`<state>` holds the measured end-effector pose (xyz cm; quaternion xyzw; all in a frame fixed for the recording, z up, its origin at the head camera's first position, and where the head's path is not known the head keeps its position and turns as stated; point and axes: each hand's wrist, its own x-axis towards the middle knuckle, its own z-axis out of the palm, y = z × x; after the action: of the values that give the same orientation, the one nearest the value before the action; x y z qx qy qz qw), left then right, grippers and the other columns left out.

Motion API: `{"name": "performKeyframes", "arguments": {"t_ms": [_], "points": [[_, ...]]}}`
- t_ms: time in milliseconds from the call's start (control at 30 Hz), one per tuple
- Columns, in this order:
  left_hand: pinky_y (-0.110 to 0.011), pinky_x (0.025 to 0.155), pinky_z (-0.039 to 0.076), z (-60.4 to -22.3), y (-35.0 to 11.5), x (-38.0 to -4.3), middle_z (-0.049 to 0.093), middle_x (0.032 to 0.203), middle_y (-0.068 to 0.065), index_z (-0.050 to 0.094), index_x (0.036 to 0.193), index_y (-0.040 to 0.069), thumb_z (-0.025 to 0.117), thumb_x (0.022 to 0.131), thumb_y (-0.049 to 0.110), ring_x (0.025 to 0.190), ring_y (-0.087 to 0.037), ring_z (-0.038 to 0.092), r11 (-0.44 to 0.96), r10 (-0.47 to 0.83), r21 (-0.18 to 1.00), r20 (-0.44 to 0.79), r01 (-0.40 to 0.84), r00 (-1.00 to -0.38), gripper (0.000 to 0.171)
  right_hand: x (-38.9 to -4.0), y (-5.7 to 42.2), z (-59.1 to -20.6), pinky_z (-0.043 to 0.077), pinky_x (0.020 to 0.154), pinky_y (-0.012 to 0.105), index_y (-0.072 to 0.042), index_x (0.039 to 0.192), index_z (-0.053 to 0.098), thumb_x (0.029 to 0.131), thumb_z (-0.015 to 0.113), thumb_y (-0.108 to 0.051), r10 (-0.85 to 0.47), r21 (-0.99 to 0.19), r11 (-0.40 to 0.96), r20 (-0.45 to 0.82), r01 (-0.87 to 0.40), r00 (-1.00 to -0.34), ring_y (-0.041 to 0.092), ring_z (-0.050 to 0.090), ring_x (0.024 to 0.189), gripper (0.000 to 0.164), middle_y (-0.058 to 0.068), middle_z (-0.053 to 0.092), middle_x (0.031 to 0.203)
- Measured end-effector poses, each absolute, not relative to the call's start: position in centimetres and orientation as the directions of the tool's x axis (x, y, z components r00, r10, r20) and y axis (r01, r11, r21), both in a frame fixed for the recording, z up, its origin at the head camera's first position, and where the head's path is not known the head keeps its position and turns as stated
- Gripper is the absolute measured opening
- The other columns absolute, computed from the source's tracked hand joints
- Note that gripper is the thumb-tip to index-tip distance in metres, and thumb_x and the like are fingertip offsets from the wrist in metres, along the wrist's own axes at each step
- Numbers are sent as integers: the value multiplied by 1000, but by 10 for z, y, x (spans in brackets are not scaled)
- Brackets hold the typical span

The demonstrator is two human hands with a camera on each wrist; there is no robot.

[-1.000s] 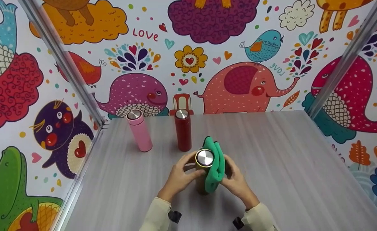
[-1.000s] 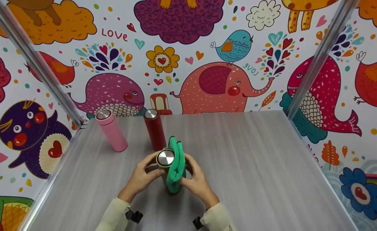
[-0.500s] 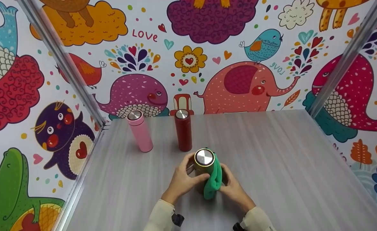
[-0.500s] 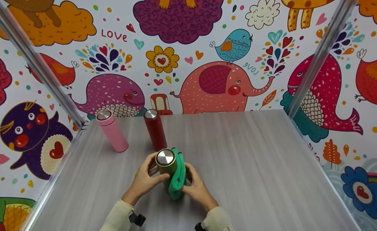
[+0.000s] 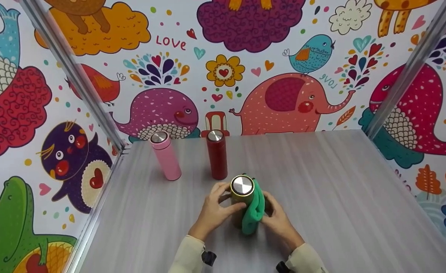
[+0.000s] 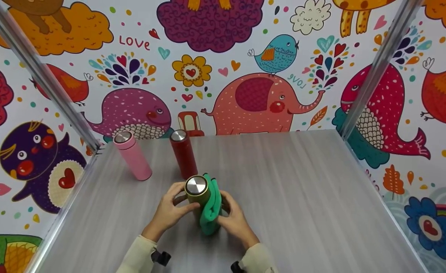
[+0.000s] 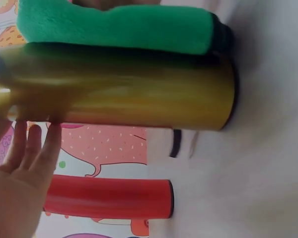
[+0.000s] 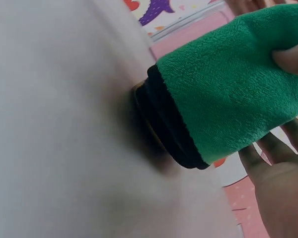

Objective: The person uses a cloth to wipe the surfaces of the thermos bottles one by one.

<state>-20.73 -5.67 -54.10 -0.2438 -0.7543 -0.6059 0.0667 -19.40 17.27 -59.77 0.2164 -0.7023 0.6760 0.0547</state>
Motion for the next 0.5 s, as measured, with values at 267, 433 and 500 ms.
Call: {"name": "performKeyframes", "arguments": {"t_ms": [267,433,500], "points": [[-33,102,47,-540,-59,-206,57,140,-4,49,145,9,78,90,23,125,-19,57,117,331,894,376,433,-866,64,-196,172,-557,46,101,27,6,142,44,81,70,19,-180,-881,-40,470,-471,-864,20,55,122,68,16,57,133],[-33,106,43,-538,-55,-204,52,145,-8,44,148,4,74,93,27,130,-21,52,151,370,895,342,419,-864,66,-200,173,-545,47,102,30,8,143,42,81,68,21,-203,-824,-83,565,-561,-800,22,55,124,70,18,55,134],[-33,106,43,-538,-54,-204,51,144,-7,44,148,5,75,92,29,132,-22,51,151,373,894,344,422,-862,68,-199,173,-538,47,102,31,8,144,41,82,67,21,-208,-812,-105,583,-575,-785,24,54,125,69,21,54,135]]}}
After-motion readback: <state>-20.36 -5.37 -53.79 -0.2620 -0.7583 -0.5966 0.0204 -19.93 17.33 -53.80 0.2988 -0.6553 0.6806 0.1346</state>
